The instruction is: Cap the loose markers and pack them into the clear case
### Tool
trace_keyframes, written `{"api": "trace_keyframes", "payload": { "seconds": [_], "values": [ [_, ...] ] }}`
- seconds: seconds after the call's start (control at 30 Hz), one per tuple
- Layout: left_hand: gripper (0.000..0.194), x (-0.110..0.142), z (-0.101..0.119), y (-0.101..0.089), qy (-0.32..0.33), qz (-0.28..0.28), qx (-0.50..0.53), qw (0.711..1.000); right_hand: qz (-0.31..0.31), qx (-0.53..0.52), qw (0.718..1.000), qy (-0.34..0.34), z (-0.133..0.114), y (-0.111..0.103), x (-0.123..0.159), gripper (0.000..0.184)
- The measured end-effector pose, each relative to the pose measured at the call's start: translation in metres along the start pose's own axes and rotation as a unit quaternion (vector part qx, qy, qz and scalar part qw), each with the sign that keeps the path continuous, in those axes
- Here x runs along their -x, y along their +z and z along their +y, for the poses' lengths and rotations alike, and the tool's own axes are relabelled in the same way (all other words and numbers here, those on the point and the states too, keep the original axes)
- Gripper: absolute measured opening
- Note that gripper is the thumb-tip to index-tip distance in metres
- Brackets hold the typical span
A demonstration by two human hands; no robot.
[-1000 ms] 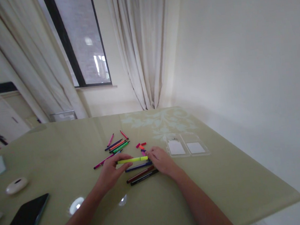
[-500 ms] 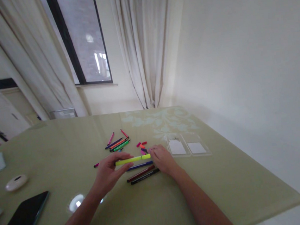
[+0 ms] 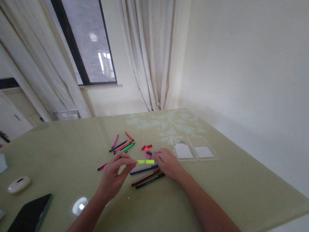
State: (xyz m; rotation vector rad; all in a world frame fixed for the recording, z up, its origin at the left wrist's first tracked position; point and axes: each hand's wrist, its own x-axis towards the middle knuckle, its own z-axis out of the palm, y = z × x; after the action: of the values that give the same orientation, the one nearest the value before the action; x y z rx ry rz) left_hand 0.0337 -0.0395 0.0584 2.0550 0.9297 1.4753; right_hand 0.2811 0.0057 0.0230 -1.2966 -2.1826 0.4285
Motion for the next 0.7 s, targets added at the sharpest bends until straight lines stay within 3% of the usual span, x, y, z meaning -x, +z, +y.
{"api": "trace_keyframes", "payload": {
  "seconds": [0.2, 0.4, 0.57, 0.7],
  "values": [
    [0.010, 0.001, -0.003, 0.000, -0.009, 0.004, -0.001, 1.000, 0.003, 0.005, 1.000, 0.003, 0.001, 0.002, 0.000, 0.039],
    [0.016, 0.004, -0.012, 0.002, -0.062, 0.052, -0.001, 0.997, 0.005, 0.008, 1.000, -0.004, -0.001, 0.000, 0.001, 0.036],
    [0.016, 0.005, -0.027, 0.011, -0.078, 0.016, -0.014, 0.997, 0.004, 0.014, 1.000, -0.008, 0.004, 0.001, 0.000, 0.027],
    [0.017, 0.009, -0.042, 0.020, -0.148, -0.021, -0.040, 0.988, 0.024, 0.030, 0.999, 0.022, 0.014, 0.002, -0.001, 0.019]
  ]
}}
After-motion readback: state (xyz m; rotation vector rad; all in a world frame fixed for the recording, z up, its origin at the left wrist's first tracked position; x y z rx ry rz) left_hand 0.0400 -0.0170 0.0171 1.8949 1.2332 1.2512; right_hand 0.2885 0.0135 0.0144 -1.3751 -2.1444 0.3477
